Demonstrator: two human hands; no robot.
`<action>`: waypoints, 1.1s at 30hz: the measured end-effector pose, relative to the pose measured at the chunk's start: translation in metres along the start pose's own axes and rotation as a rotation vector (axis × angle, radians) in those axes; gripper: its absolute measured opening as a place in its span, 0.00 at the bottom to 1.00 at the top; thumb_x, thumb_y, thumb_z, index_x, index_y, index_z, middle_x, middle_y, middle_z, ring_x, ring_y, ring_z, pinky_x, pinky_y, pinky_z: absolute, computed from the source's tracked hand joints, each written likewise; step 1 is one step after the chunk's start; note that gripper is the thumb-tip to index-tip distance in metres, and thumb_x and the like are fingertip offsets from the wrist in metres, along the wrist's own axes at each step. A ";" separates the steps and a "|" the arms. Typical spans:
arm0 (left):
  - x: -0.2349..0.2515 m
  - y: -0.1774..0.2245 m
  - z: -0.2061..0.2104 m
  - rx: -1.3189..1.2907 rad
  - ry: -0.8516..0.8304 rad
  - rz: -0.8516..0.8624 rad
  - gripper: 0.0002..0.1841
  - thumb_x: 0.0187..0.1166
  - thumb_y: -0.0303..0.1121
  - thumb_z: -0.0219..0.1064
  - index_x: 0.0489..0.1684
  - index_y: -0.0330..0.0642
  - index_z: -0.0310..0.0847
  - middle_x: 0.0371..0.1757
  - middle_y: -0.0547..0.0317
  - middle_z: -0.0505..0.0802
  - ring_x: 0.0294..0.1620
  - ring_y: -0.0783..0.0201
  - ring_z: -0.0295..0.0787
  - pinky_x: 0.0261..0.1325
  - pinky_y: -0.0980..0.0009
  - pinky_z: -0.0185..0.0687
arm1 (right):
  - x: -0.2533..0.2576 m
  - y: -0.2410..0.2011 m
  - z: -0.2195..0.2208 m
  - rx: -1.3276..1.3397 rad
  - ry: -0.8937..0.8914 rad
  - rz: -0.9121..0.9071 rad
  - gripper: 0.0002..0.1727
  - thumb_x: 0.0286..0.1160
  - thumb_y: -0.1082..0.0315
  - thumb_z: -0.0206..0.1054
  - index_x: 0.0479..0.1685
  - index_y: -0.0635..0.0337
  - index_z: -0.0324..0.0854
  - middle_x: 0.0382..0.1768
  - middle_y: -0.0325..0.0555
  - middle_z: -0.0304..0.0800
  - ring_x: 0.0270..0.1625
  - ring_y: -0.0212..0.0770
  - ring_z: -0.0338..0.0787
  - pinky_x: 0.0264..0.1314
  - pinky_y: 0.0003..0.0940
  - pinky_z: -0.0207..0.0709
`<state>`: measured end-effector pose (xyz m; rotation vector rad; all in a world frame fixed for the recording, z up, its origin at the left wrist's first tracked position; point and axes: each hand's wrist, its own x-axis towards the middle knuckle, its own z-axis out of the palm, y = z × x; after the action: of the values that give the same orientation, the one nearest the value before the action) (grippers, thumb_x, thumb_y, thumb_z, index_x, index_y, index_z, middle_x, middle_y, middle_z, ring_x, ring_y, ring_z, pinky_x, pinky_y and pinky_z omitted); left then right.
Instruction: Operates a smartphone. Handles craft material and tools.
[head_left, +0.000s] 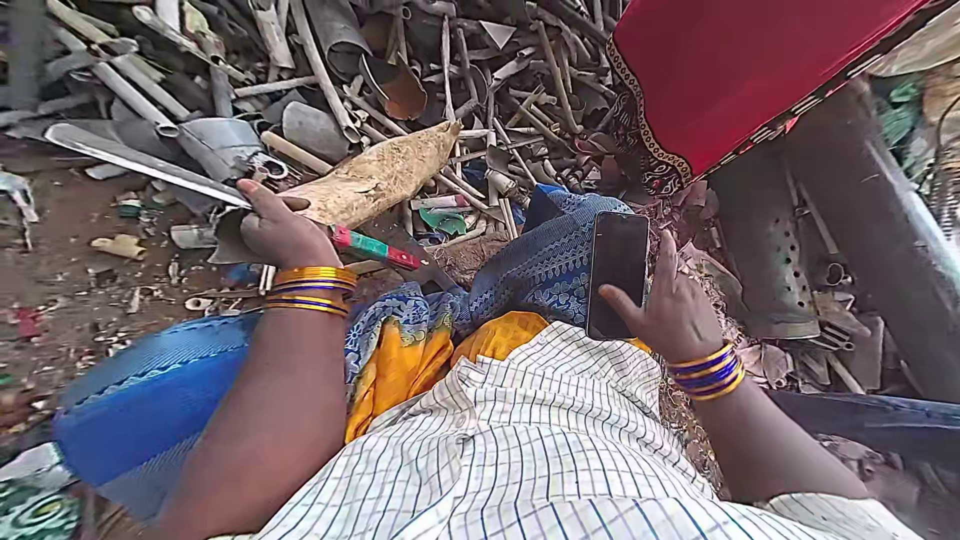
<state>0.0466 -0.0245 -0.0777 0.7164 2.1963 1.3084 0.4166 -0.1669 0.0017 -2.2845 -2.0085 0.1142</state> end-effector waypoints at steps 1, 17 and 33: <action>0.000 0.000 0.000 0.018 0.002 0.001 0.32 0.96 0.51 0.35 0.43 0.38 0.83 0.35 0.64 0.82 0.36 0.75 0.77 0.51 0.71 0.72 | -0.007 -0.004 0.006 -0.012 0.019 0.012 0.67 0.63 0.26 0.64 0.86 0.83 0.52 0.40 0.70 0.90 0.36 0.69 0.92 0.37 0.64 0.82; -0.003 0.003 -0.002 0.009 -0.005 -0.013 0.32 0.96 0.51 0.35 0.51 0.36 0.85 0.45 0.58 0.88 0.46 0.72 0.81 0.60 0.67 0.72 | -0.013 -0.029 0.027 -0.088 0.044 0.143 0.68 0.56 0.30 0.69 0.88 0.78 0.51 0.50 0.73 0.89 0.52 0.71 0.90 0.52 0.64 0.80; -0.009 0.005 -0.003 0.023 0.015 -0.020 0.32 0.96 0.49 0.35 0.52 0.35 0.86 0.48 0.58 0.91 0.51 0.72 0.83 0.63 0.68 0.72 | -0.013 -0.011 -0.004 0.097 -0.147 0.170 0.73 0.60 0.24 0.69 0.94 0.70 0.36 0.42 0.66 0.92 0.45 0.69 0.93 0.47 0.67 0.82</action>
<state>0.0517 -0.0305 -0.0710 0.6942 2.2280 1.2840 0.4042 -0.1786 0.0070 -2.4455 -1.8222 0.3953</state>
